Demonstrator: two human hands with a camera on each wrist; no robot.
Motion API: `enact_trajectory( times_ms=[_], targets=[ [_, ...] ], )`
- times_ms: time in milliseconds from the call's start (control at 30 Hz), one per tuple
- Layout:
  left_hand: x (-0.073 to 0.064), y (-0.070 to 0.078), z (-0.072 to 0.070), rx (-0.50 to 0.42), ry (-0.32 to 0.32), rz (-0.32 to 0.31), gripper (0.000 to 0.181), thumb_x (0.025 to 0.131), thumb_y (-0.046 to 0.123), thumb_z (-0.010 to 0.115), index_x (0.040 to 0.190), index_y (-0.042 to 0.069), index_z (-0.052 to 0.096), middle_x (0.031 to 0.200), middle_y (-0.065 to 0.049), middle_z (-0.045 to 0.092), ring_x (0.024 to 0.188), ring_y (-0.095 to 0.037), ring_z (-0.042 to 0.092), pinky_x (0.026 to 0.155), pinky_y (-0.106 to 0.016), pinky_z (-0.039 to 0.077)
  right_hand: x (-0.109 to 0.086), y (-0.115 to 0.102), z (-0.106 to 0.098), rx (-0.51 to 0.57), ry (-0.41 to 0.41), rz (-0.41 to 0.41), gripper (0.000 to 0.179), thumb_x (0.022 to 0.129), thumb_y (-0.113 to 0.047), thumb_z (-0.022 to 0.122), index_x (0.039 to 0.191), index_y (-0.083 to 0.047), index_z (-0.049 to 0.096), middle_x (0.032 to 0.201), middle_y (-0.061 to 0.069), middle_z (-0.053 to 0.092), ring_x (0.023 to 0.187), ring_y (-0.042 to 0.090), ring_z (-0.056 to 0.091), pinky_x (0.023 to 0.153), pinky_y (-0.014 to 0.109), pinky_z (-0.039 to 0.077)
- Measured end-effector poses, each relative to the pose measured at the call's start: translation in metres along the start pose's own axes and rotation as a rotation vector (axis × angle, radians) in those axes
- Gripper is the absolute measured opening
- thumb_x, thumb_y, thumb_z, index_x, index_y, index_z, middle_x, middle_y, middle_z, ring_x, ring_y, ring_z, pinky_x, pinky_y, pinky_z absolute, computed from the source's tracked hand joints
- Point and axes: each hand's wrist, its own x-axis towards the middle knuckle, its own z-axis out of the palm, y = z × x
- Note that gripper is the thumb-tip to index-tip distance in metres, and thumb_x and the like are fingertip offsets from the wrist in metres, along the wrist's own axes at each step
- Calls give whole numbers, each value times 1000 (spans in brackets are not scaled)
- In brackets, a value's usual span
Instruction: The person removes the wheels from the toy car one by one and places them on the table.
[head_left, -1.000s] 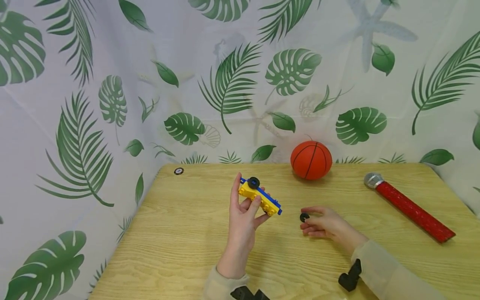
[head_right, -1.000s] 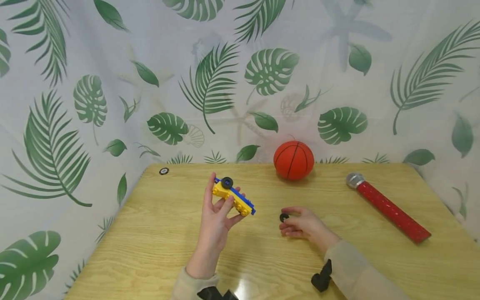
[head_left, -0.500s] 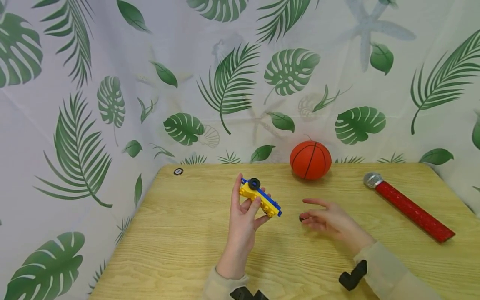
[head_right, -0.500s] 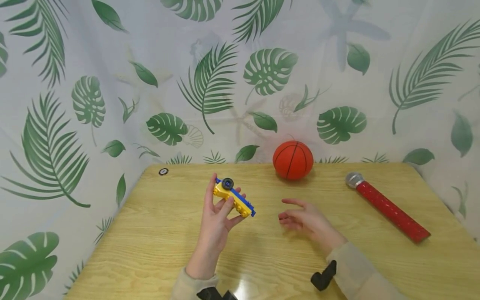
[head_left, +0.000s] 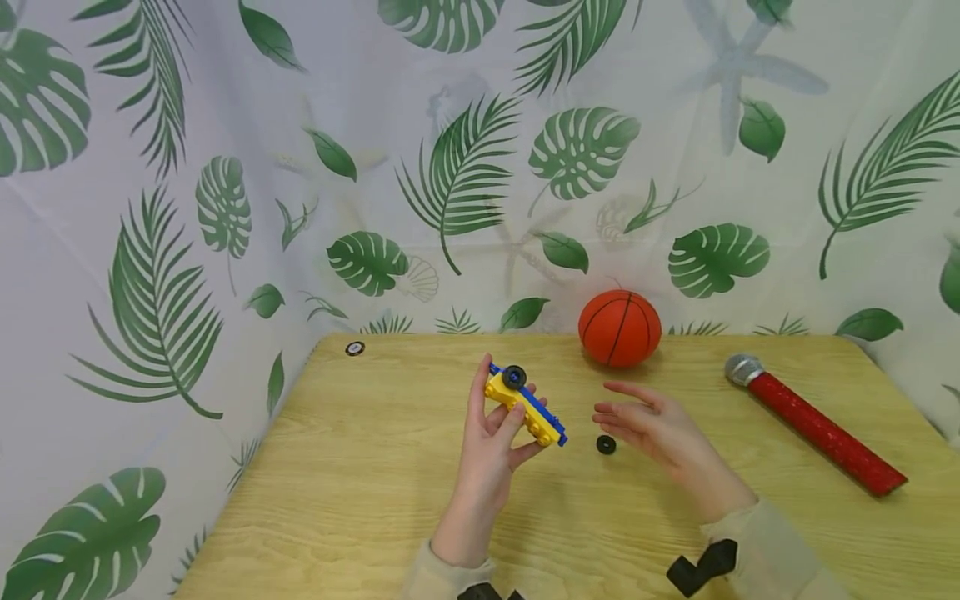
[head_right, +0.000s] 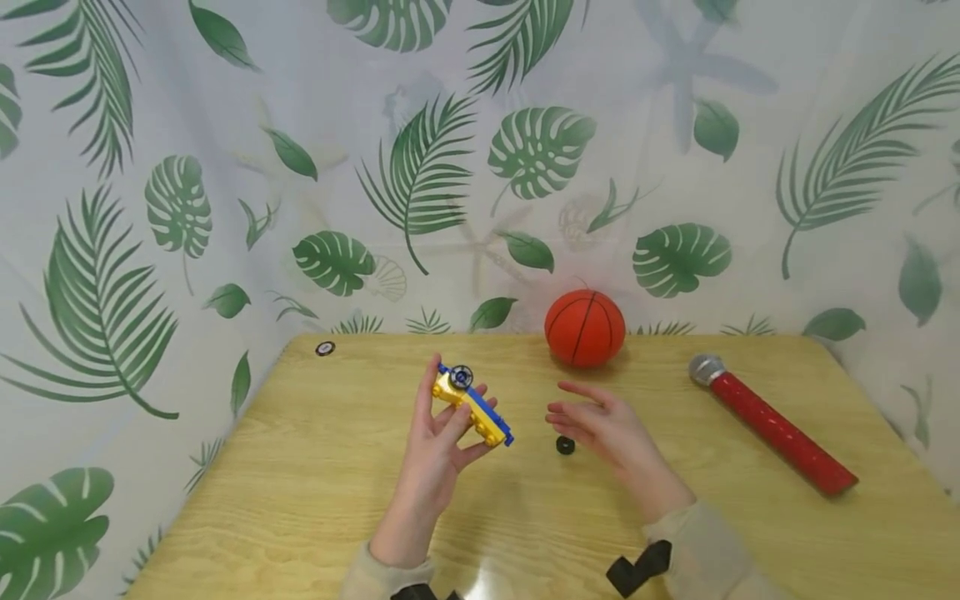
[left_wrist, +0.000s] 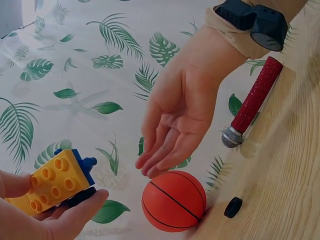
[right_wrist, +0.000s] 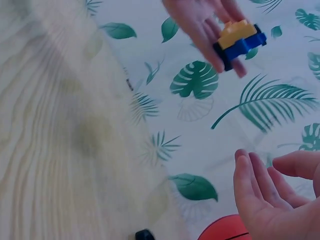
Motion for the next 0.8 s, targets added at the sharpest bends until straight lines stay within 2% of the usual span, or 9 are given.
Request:
enact_trajectory(
  times_ms=[267,500,667,800],
  targets=[
    [-1,0,1,10,-42,-3,66,104,10,49,154,43,22,145,-21,51,128,-35,57,94,-57,52,-8,-15,28,-69,75,-116,59,101,-20,57,149,3,32,113,-4,68,106,8,68,94,23,53],
    [-2,0,1,14,-76,-13,67,104,7,48,154,44,23,146,-23,49,130,-38,55,96,-61,49,-12,-23,47,-45,120,-151,56,100,-18,60,147,1,37,118,-1,68,109,9,68,95,24,53],
    [-1,1,3,9,-101,-12,67,103,8,50,154,44,23,146,-21,49,130,-40,53,94,-61,50,-11,-30,55,-26,126,-168,53,100,-20,60,146,-2,39,119,-6,67,114,6,65,98,22,50],
    [-2,0,5,6,-119,-17,68,103,9,49,154,45,22,148,-20,48,131,-40,53,92,-61,51,-12,-32,63,-15,121,-177,54,101,-17,58,147,1,37,119,-8,67,115,5,63,100,22,48]
  ],
)
